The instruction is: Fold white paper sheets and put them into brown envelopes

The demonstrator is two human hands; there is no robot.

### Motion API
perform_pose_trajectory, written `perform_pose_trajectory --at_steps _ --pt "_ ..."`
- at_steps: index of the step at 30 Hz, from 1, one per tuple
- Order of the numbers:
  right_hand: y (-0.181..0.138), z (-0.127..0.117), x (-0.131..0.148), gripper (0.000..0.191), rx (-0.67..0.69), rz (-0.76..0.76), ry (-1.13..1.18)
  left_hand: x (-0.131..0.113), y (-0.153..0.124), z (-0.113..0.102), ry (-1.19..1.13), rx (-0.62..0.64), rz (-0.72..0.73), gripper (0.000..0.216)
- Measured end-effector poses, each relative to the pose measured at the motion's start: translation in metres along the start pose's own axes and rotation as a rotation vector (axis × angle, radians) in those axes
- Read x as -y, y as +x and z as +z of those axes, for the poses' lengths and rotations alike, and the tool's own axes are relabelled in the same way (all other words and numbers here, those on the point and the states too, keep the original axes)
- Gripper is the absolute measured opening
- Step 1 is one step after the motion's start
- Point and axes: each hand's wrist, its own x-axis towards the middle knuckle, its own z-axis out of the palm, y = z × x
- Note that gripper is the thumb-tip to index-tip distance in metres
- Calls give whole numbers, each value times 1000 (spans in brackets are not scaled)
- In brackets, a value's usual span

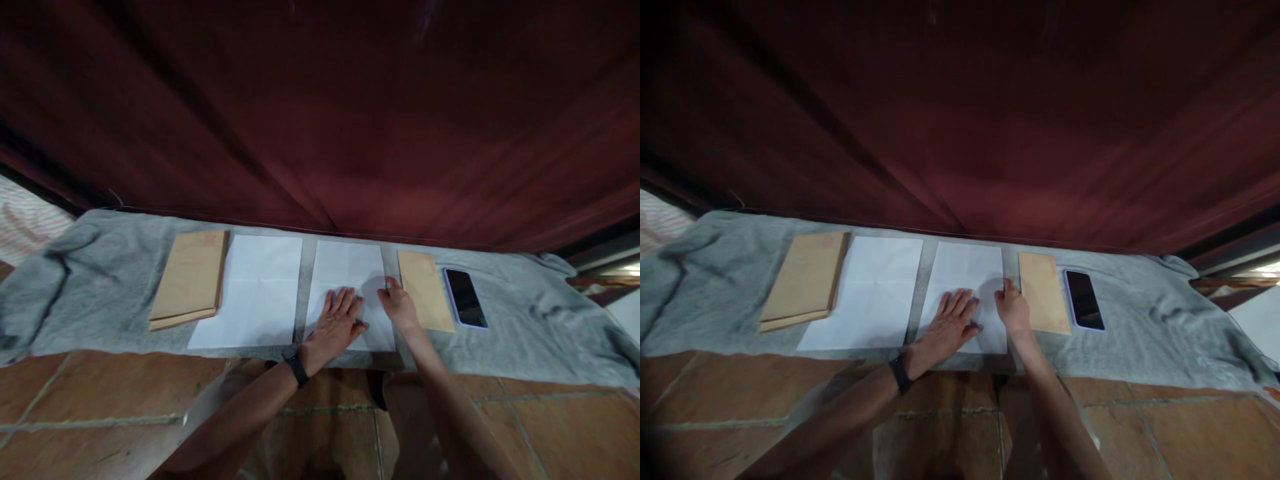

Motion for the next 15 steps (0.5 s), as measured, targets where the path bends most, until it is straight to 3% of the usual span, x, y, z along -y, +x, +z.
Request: perform_pose_trajectory --at_steps 5,9,12,15 --pt "-3 -4 13 41 -137 -273 109 -4 0 0 -10 -35 98 51" --pt "-1 3 34 42 145 -591 355 -6 -3 -1 -29 -14 200 48" --pt "-1 13 45 43 315 -724 314 -4 -5 -1 -67 40 263 46" --pt "0 20 46 45 359 -762 216 -1 -6 -3 -93 72 305 46"
